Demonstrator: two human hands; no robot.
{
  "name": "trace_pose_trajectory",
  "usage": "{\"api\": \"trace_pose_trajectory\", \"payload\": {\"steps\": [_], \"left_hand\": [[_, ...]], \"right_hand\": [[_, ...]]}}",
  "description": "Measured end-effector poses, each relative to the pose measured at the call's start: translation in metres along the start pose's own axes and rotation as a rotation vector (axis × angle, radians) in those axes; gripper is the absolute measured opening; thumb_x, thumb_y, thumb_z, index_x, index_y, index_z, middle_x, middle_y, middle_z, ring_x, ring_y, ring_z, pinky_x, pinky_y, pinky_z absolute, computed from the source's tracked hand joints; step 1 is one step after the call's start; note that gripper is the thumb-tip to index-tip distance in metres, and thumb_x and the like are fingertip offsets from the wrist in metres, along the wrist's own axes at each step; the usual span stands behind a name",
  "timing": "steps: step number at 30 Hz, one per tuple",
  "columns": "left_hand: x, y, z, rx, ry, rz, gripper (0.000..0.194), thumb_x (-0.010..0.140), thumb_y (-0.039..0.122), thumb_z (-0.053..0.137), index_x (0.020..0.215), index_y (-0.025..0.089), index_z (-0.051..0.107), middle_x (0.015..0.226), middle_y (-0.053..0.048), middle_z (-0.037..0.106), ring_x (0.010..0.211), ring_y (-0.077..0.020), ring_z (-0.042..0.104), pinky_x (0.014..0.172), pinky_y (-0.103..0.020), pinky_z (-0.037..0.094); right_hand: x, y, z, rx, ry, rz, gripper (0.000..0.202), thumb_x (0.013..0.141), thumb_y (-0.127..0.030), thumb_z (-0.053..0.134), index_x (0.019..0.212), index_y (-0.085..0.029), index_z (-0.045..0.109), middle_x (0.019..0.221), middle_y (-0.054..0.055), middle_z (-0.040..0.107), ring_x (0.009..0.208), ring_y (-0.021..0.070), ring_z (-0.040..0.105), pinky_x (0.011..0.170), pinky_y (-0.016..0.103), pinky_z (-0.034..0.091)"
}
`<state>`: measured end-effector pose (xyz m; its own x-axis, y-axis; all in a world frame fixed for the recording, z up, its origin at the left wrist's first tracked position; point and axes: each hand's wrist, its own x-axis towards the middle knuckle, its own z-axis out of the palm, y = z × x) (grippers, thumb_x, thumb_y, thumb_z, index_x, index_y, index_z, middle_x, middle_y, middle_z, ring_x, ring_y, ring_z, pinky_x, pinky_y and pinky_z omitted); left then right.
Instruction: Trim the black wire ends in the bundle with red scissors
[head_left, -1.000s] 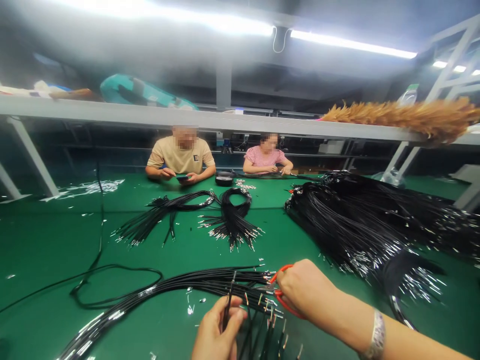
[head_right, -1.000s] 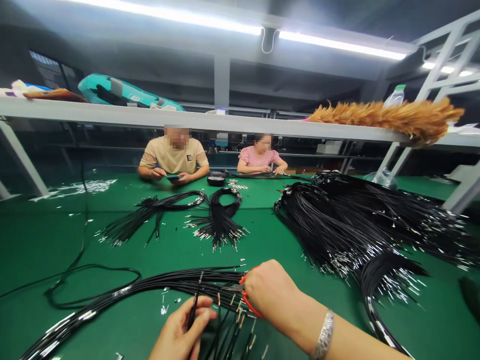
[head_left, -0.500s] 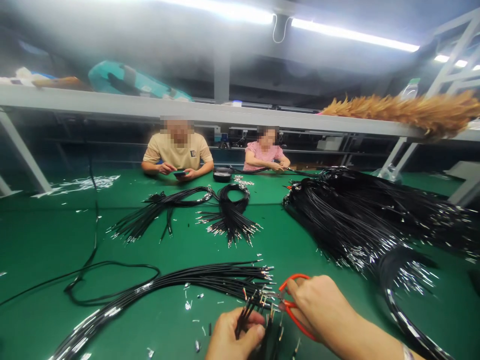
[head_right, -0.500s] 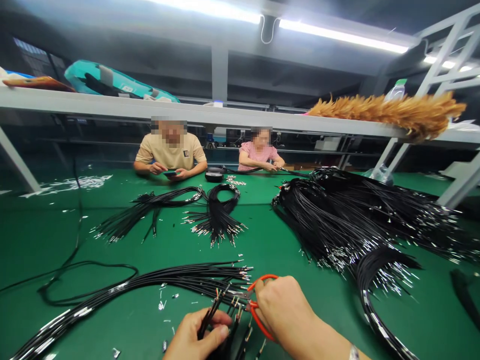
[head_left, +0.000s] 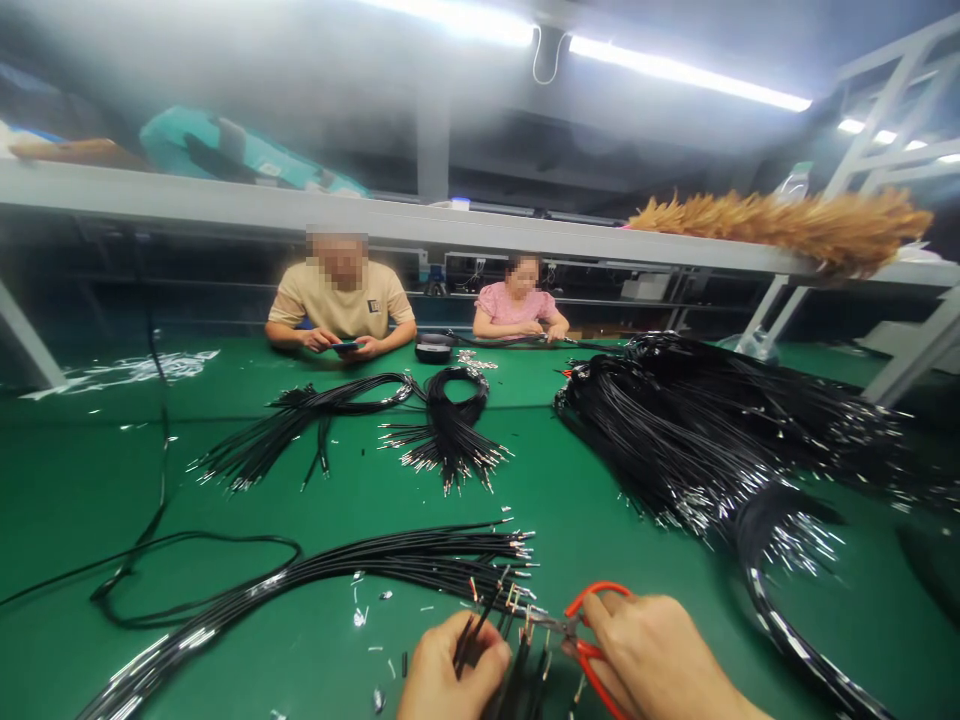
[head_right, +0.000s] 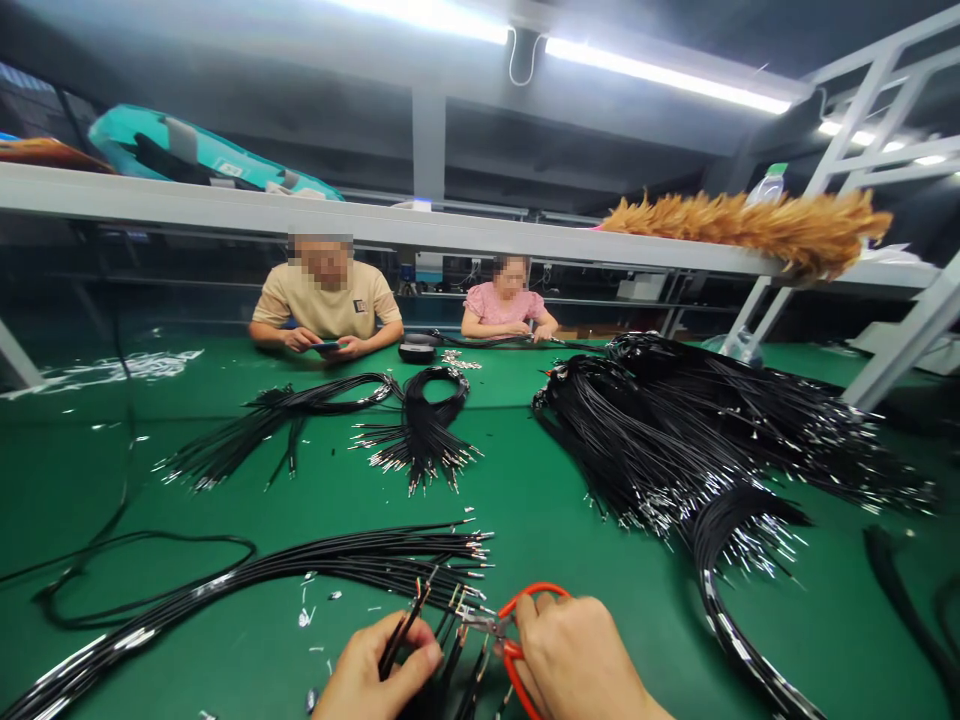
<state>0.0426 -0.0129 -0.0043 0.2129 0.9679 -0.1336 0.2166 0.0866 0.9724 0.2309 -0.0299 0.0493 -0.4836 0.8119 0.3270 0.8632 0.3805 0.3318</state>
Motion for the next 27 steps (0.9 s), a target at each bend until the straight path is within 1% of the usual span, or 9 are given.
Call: {"api": "trace_pose_trajectory", "payload": {"steps": [3, 5, 8, 11, 13, 17, 19, 22, 27], "left_hand": [[0.000, -0.002, 0.003, -0.033, -0.015, 0.002, 0.020, 0.056, 0.028, 0.058, 0.068, 0.011, 0.058, 0.059, -0.001, 0.053, 0.049, -0.0098, 0.038, 0.045, -0.021, 0.026], [0.002, -0.005, 0.005, 0.022, -0.026, -0.007, 0.021, 0.055, 0.025, 0.059, 0.069, 0.010, 0.061, 0.060, -0.002, 0.055, 0.046, -0.0086, 0.035, 0.043, -0.021, 0.023], [0.003, -0.008, 0.005, 0.048, -0.016, -0.026, 0.017, 0.057, 0.026, 0.057, 0.065, 0.011, 0.060, 0.056, 0.001, 0.052, 0.041, -0.0061, 0.028, 0.043, -0.022, 0.021], [0.002, -0.009, 0.000, -0.073, 0.016, -0.009, 0.015, 0.057, 0.027, 0.060, 0.062, 0.013, 0.059, 0.055, 0.001, 0.053, 0.047, -0.0098, 0.041, 0.047, -0.022, 0.030], [0.001, -0.008, -0.004, -0.167, 0.023, 0.001, 0.016, 0.056, 0.028, 0.065, 0.062, 0.014, 0.061, 0.058, -0.001, 0.059, 0.055, -0.0133, 0.050, 0.053, -0.023, 0.037], [-0.001, -0.009, -0.008, -0.290, -0.027, -0.004, 0.028, 0.054, 0.034, 0.071, 0.073, 0.013, 0.069, 0.074, -0.008, 0.070, 0.070, -0.0196, 0.060, 0.067, -0.028, 0.043], [0.000, -0.011, -0.009, -0.281, -0.050, 0.008, 0.032, 0.054, 0.037, 0.071, 0.076, 0.013, 0.070, 0.077, -0.010, 0.072, 0.073, -0.0215, 0.061, 0.071, -0.030, 0.044], [0.000, -0.014, -0.011, -0.241, -0.057, 0.003, 0.035, 0.055, 0.040, 0.071, 0.076, 0.012, 0.070, 0.077, -0.011, 0.071, 0.073, -0.0222, 0.061, 0.069, -0.031, 0.044], [-0.001, -0.012, -0.016, -0.285, -0.103, -0.016, 0.043, 0.053, 0.046, 0.071, 0.077, 0.011, 0.070, 0.074, -0.010, 0.070, 0.070, -0.0196, 0.059, 0.067, -0.029, 0.042]], "right_hand": [[-0.002, 0.000, 0.001, 0.001, 0.054, 0.014, 0.011, 0.047, -0.016, 0.069, 0.055, -0.017, 0.061, 0.044, 0.002, 0.059, 0.032, 0.0183, 0.052, 0.043, 0.031, 0.005], [-0.004, 0.000, 0.003, 0.007, 0.060, 0.026, 0.010, 0.047, -0.015, 0.068, 0.054, -0.017, 0.061, 0.044, 0.002, 0.059, 0.032, 0.0182, 0.051, 0.043, 0.031, 0.005], [-0.008, 0.000, 0.006, 0.025, 0.058, 0.036, 0.008, 0.050, -0.013, 0.064, 0.054, -0.018, 0.060, 0.044, 0.002, 0.059, 0.033, 0.0183, 0.052, 0.043, 0.031, 0.007], [-0.010, -0.002, 0.010, 0.036, 0.064, 0.030, 0.009, 0.053, -0.011, 0.060, 0.057, -0.019, 0.059, 0.047, 0.001, 0.059, 0.037, 0.0185, 0.052, 0.042, 0.030, 0.011], [-0.009, -0.003, 0.012, 0.033, 0.067, 0.027, 0.010, 0.056, -0.010, 0.058, 0.059, -0.020, 0.058, 0.049, 0.001, 0.059, 0.040, 0.0191, 0.053, 0.042, 0.030, 0.016], [-0.005, -0.008, 0.013, 0.011, 0.080, 0.017, 0.008, 0.060, -0.012, 0.057, 0.060, -0.020, 0.057, 0.051, 0.002, 0.058, 0.043, 0.0205, 0.052, 0.043, 0.029, 0.021], [-0.002, -0.010, 0.013, -0.009, 0.077, -0.001, 0.007, 0.061, -0.014, 0.057, 0.061, -0.020, 0.056, 0.052, 0.002, 0.058, 0.044, 0.0209, 0.052, 0.043, 0.030, 0.021], [0.001, -0.012, 0.014, -0.042, 0.065, -0.013, 0.007, 0.064, -0.014, 0.057, 0.061, -0.020, 0.054, 0.052, 0.003, 0.058, 0.044, 0.0213, 0.051, 0.043, 0.030, 0.020], [0.004, -0.013, 0.014, -0.085, 0.106, -0.038, 0.011, 0.068, -0.012, 0.052, 0.062, -0.020, 0.051, 0.050, 0.001, 0.056, 0.042, 0.0192, 0.049, 0.044, 0.030, 0.019]]}}
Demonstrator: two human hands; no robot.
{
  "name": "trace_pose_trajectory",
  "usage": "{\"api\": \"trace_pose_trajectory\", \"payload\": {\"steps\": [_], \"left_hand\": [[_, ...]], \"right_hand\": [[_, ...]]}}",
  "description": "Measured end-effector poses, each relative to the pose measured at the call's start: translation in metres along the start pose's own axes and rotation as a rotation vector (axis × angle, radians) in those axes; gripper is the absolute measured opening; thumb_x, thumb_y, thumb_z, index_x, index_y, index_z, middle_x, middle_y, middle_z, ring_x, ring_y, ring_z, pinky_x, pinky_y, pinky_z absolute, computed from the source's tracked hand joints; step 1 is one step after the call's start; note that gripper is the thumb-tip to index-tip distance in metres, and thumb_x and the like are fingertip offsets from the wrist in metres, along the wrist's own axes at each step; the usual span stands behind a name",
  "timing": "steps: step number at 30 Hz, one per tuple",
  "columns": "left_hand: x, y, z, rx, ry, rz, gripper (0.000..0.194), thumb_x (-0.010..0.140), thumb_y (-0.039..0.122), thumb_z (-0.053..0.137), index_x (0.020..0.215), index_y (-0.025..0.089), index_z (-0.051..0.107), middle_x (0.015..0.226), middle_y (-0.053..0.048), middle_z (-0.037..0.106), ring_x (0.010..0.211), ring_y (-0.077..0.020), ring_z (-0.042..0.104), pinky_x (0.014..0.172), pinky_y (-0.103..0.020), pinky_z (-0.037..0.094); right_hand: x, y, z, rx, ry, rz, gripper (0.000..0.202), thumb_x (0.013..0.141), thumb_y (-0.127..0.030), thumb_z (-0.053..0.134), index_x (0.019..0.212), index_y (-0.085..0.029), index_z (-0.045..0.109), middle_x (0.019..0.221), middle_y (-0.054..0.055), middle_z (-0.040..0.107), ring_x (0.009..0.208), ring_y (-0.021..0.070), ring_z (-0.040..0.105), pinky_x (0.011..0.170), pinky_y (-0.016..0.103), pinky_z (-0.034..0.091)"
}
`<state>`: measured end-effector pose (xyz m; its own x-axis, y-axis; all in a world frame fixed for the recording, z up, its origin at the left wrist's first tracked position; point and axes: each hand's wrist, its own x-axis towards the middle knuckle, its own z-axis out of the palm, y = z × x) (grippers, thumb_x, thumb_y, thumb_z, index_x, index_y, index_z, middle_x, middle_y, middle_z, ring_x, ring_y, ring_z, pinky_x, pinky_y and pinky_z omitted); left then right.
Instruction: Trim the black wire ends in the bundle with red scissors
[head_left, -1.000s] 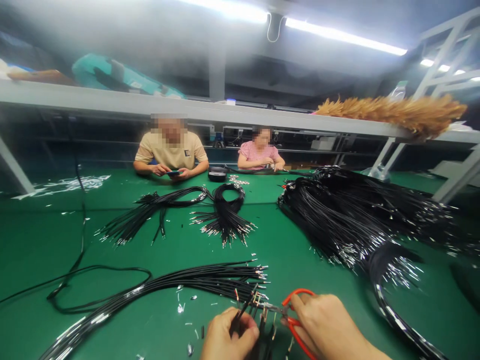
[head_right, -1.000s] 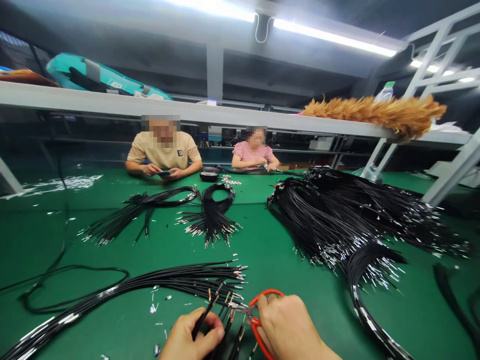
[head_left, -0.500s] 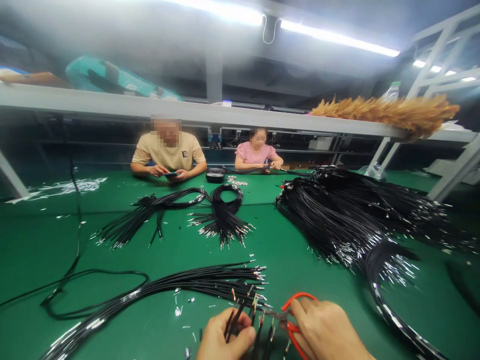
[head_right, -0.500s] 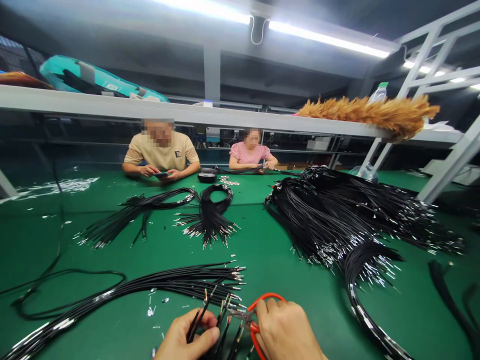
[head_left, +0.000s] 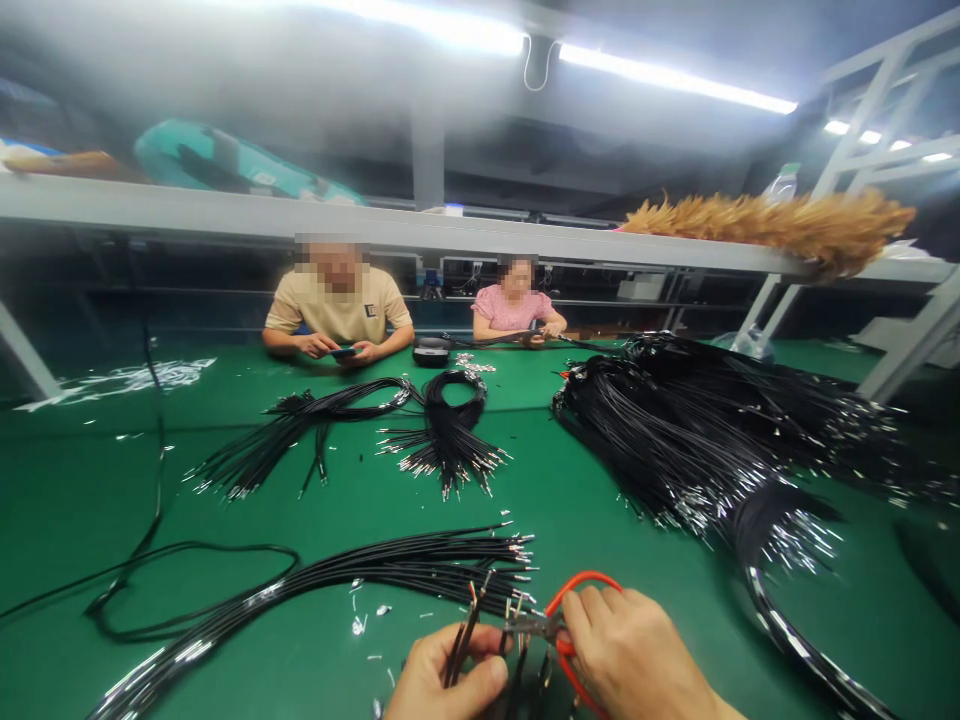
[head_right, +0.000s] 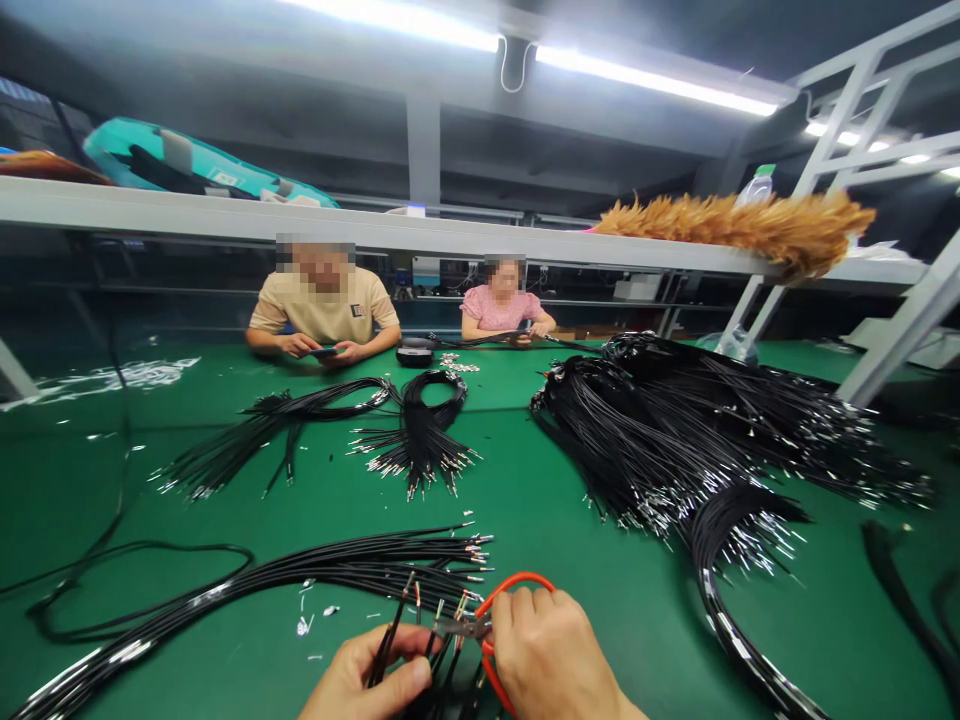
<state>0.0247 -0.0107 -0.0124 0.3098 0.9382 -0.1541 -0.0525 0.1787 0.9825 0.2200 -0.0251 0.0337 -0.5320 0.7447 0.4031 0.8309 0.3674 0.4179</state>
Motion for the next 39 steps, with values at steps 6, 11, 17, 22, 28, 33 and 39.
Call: {"api": "trace_pose_trajectory", "payload": {"steps": [6, 11, 17, 22, 28, 33, 39], "left_hand": [[0.000, -0.001, -0.002, -0.090, -0.022, -0.018, 0.042, 0.052, 0.045, 0.073, 0.077, 0.011, 0.069, 0.076, -0.009, 0.069, 0.069, -0.0180, 0.058, 0.066, -0.028, 0.041], [-0.002, 0.002, -0.001, -0.180, -0.017, -0.026, 0.038, 0.050, 0.043, 0.075, 0.073, 0.014, 0.069, 0.069, -0.005, 0.067, 0.064, -0.0146, 0.056, 0.064, -0.026, 0.040], [-0.007, 0.013, 0.002, -0.287, 0.040, -0.106, 0.037, 0.045, 0.043, 0.078, 0.068, 0.016, 0.067, 0.056, 0.003, 0.060, 0.048, -0.0077, 0.050, 0.052, -0.021, 0.036], [-0.003, 0.005, 0.001, -0.348, 0.085, -0.073, 0.037, 0.042, 0.041, 0.080, 0.064, 0.015, 0.065, 0.053, 0.005, 0.055, 0.046, -0.0055, 0.047, 0.050, -0.020, 0.033], [0.001, -0.005, -0.001, -0.304, 0.117, -0.046, 0.040, 0.042, 0.042, 0.079, 0.064, 0.014, 0.062, 0.051, 0.005, 0.052, 0.044, -0.0054, 0.043, 0.048, -0.020, 0.031], [0.000, -0.003, 0.000, -0.158, 0.157, -0.030, 0.046, 0.044, 0.049, 0.075, 0.067, 0.012, 0.059, 0.050, 0.006, 0.049, 0.040, -0.0031, 0.034, 0.045, -0.019, 0.025], [0.000, -0.004, 0.000, -0.104, 0.186, 0.006, 0.043, 0.046, 0.048, 0.074, 0.065, 0.013, 0.060, 0.050, 0.006, 0.048, 0.042, -0.0042, 0.034, 0.045, -0.019, 0.026]], "right_hand": [[0.004, -0.001, -0.007, 0.031, -0.022, -0.044, 0.013, 0.062, -0.008, 0.054, 0.061, -0.020, 0.050, 0.051, 0.001, 0.056, 0.042, 0.0181, 0.049, 0.043, 0.030, 0.017], [0.003, -0.003, -0.007, 0.042, -0.034, -0.044, 0.015, 0.062, -0.006, 0.052, 0.062, -0.020, 0.050, 0.053, 0.001, 0.057, 0.043, 0.0187, 0.050, 0.043, 0.030, 0.017], [0.006, 0.000, -0.003, 0.125, 0.018, 0.002, 0.012, 0.066, -0.009, 0.056, 0.062, -0.020, 0.051, 0.051, 0.000, 0.057, 0.041, 0.0175, 0.050, 0.042, 0.030, 0.015], [0.015, 0.002, -0.014, 0.073, 0.071, 0.027, 0.012, 0.067, -0.024, 0.060, 0.058, -0.020, 0.052, 0.050, 0.001, 0.056, 0.043, 0.0190, 0.050, 0.043, 0.030, 0.020], [0.014, -0.007, -0.007, 0.016, 0.036, -0.008, 0.009, 0.065, -0.015, 0.055, 0.060, -0.021, 0.050, 0.051, 0.001, 0.055, 0.045, 0.0199, 0.049, 0.044, 0.030, 0.021], [0.012, -0.010, -0.003, -0.012, -0.026, -0.028, 0.013, 0.063, -0.009, 0.053, 0.061, -0.020, 0.049, 0.051, 0.002, 0.055, 0.043, 0.0194, 0.049, 0.043, 0.030, 0.020], [0.011, -0.013, -0.009, -0.057, -0.035, -0.045, 0.014, 0.062, -0.006, 0.051, 0.060, -0.020, 0.049, 0.051, 0.003, 0.055, 0.042, 0.0203, 0.050, 0.041, 0.030, 0.023]]}}
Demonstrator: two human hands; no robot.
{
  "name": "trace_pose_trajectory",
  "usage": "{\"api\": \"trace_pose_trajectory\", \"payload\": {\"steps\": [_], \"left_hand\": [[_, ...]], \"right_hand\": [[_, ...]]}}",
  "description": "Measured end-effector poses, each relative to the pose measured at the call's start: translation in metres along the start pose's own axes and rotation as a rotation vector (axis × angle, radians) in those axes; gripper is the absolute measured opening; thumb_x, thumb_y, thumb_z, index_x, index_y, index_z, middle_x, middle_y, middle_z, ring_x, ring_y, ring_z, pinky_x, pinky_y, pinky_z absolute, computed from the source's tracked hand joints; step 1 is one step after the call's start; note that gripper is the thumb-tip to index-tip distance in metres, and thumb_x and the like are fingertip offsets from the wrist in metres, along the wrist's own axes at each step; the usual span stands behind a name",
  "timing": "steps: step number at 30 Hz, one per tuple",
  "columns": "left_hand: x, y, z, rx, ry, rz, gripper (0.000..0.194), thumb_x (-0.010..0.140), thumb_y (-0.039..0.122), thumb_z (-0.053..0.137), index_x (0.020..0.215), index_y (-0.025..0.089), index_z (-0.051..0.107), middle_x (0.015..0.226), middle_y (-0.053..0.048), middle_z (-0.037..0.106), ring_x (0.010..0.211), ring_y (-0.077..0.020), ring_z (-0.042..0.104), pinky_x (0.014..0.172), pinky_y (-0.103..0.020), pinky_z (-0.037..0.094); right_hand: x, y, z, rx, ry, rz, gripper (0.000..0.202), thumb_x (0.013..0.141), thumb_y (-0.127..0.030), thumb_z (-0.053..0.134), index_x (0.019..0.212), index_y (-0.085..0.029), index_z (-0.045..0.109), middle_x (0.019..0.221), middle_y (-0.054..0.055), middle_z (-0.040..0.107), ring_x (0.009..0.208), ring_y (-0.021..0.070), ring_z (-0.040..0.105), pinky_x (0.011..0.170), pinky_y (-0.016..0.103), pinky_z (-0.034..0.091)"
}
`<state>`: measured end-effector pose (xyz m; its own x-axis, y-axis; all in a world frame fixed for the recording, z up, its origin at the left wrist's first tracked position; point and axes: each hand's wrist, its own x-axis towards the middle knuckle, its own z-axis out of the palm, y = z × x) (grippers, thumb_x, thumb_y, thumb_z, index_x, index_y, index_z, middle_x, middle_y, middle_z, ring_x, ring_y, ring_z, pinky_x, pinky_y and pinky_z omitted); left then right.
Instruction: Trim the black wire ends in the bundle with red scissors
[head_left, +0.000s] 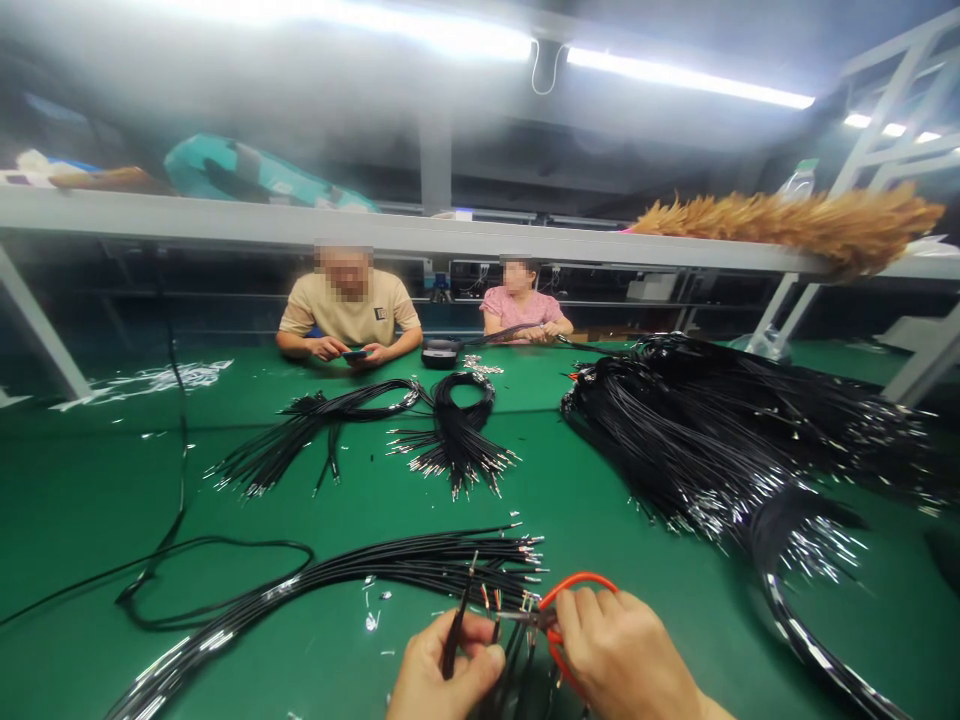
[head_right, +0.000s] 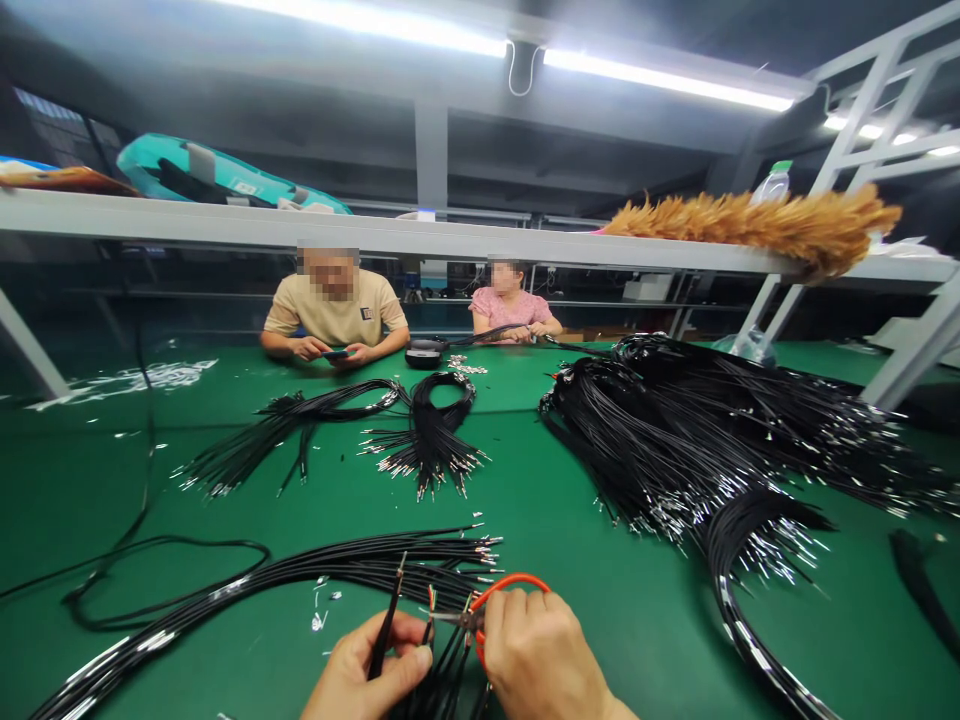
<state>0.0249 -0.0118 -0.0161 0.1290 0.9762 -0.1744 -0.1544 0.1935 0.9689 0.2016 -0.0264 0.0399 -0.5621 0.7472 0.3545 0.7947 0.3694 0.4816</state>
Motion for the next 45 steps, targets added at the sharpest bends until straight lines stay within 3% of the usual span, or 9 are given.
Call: {"api": "trace_pose_trajectory", "payload": {"steps": [7, 13, 26, 30, 35, 39, 41, 45], "left_hand": [[0.001, 0.000, -0.003, -0.058, -0.019, 0.018, 0.039, 0.049, 0.046, 0.074, 0.068, 0.012, 0.067, 0.059, -0.001, 0.060, 0.054, -0.0108, 0.049, 0.056, -0.023, 0.036], [0.002, 0.000, -0.004, -0.217, -0.072, -0.060, 0.040, 0.049, 0.044, 0.076, 0.071, 0.011, 0.067, 0.054, 0.000, 0.059, 0.052, -0.0085, 0.048, 0.057, -0.022, 0.034], [-0.003, 0.009, -0.003, -0.360, -0.188, -0.110, 0.029, 0.054, 0.036, 0.076, 0.069, 0.013, 0.068, 0.053, 0.000, 0.061, 0.049, -0.0064, 0.049, 0.053, -0.019, 0.031], [-0.004, 0.011, -0.002, -0.343, -0.186, -0.098, 0.029, 0.054, 0.036, 0.076, 0.069, 0.012, 0.068, 0.052, 0.000, 0.062, 0.049, -0.0064, 0.049, 0.053, -0.019, 0.032], [-0.001, 0.008, -0.003, -0.356, -0.156, -0.128, 0.032, 0.051, 0.036, 0.077, 0.069, 0.011, 0.068, 0.051, -0.002, 0.062, 0.048, -0.0071, 0.050, 0.050, -0.019, 0.031], [0.003, 0.003, -0.006, -0.369, -0.094, -0.149, 0.042, 0.049, 0.038, 0.078, 0.081, 0.014, 0.063, 0.056, 0.003, 0.058, 0.036, -0.0012, 0.037, 0.040, -0.019, 0.021], [0.005, 0.003, -0.007, -0.384, -0.102, -0.150, 0.044, 0.048, 0.041, 0.077, 0.081, 0.016, 0.061, 0.058, 0.006, 0.055, 0.032, 0.0014, 0.027, 0.038, -0.019, 0.017], [0.006, 0.005, -0.008, -0.407, -0.146, -0.168, 0.041, 0.049, 0.046, 0.075, 0.066, 0.012, 0.059, 0.055, 0.003, 0.056, 0.033, 0.0010, 0.029, 0.040, -0.019, 0.017]], "right_hand": [[0.000, 0.004, 0.005, 0.077, 0.013, -0.005, 0.016, 0.063, -0.005, 0.051, 0.061, -0.021, 0.049, 0.052, 0.001, 0.057, 0.043, 0.0196, 0.051, 0.042, 0.029, 0.021], [0.006, 0.012, 0.003, 0.176, 0.086, 0.078, 0.014, 0.064, -0.007, 0.050, 0.059, -0.019, 0.051, 0.048, 0.001, 0.057, 0.039, 0.0185, 0.052, 0.041, 0.030, 0.021], [0.013, 0.003, 0.009, 0.124, 0.073, -0.003, 0.013, 0.064, -0.008, 0.055, 0.060, -0.019, 0.053, 0.050, 0.002, 0.058, 0.041, 0.0194, 0.051, 0.040, 0.030, 0.022], [0.010, 0.003, 0.010, 0.103, 0.032, 0.005, 0.015, 0.062, -0.005, 0.056, 0.061, -0.020, 0.052, 0.051, 0.002, 0.057, 0.042, 0.0201, 0.051, 0.041, 0.031, 0.022], [0.009, 0.006, 0.009, 0.126, 0.075, 0.024, 0.015, 0.061, -0.006, 0.058, 0.061, -0.020, 0.054, 0.050, 0.002, 0.058, 0.042, 0.0201, 0.052, 0.041, 0.030, 0.022], [0.013, 0.020, 0.004, 0.281, -0.104, 0.244, 0.007, 0.069, -0.012, 0.056, 0.067, -0.018, 0.059, 0.052, 0.004, 0.064, 0.042, 0.0200, 0.058, 0.041, 0.028, 0.022], [0.017, 0.024, 0.001, 0.451, -0.183, 0.415, 0.017, 0.077, -0.024, 0.051, 0.062, -0.018, 0.057, 0.053, 0.005, 0.065, 0.048, 0.0199, 0.060, 0.042, 0.027, 0.026], [0.026, 0.011, 0.002, 1.149, -0.306, 0.708, 0.033, 0.081, -0.039, 0.042, 0.056, -0.018, 0.049, 0.046, 0.001, 0.058, 0.036, 0.0118, 0.051, 0.035, 0.021, 0.029]]}}
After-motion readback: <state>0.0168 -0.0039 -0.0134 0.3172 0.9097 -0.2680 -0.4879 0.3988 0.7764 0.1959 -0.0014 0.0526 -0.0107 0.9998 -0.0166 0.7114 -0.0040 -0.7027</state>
